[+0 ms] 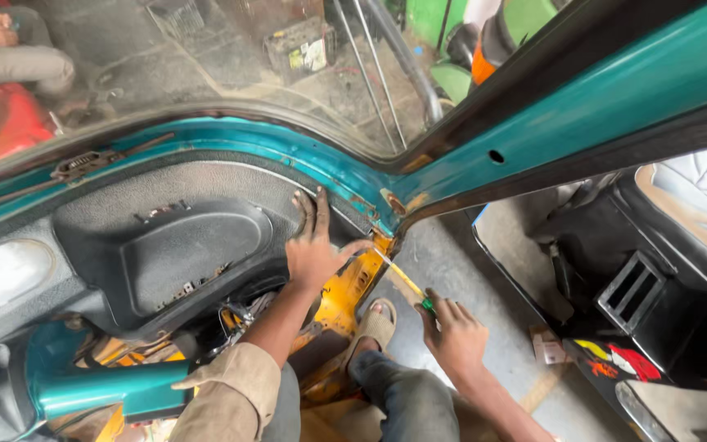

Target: The person sits in the driver's seat of an auto rickshaw and uses a screwdriver to remove and reinstall screws along the dashboard trim panel, holding the panel with the other hand while working around the steering column and instrument area.

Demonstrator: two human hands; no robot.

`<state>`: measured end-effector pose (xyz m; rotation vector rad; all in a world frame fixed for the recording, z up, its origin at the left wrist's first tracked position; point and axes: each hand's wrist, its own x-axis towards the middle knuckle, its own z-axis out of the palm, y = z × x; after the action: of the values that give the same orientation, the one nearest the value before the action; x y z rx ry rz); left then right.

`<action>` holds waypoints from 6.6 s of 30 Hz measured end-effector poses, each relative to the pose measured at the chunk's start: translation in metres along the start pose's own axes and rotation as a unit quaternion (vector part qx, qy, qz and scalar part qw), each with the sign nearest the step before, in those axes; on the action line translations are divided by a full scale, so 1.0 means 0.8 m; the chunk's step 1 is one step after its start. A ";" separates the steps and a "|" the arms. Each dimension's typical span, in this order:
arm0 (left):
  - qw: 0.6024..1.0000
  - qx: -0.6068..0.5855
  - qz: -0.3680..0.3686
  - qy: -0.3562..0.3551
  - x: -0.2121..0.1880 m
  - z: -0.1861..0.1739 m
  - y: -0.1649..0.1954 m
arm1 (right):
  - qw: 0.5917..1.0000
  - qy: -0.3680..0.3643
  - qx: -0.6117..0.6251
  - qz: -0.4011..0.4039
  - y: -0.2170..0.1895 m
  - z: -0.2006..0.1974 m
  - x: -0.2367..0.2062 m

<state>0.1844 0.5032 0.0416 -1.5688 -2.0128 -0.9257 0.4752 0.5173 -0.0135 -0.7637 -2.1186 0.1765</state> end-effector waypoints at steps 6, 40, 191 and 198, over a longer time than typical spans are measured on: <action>1.000 0.013 0.000 -0.006 -0.002 0.001 -0.004 | 0.372 -0.282 0.707 0.530 0.043 0.005 0.006; 1.000 -0.012 0.007 0.014 0.006 -0.003 0.005 | 0.286 -0.267 0.783 0.484 0.056 0.025 -0.019; 0.177 -0.873 -0.246 -0.382 -0.078 0.243 -0.013 | 0.812 -0.164 0.287 0.480 -0.029 -0.016 0.011; 0.182 -0.870 -0.242 -0.389 -0.094 0.232 -0.043 | 0.807 -0.170 0.274 0.495 -0.046 -0.016 0.013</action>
<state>0.1847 0.5813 -0.1461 0.5148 0.1290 1.1157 0.4632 0.4916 0.0155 -1.4634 -1.5968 1.5056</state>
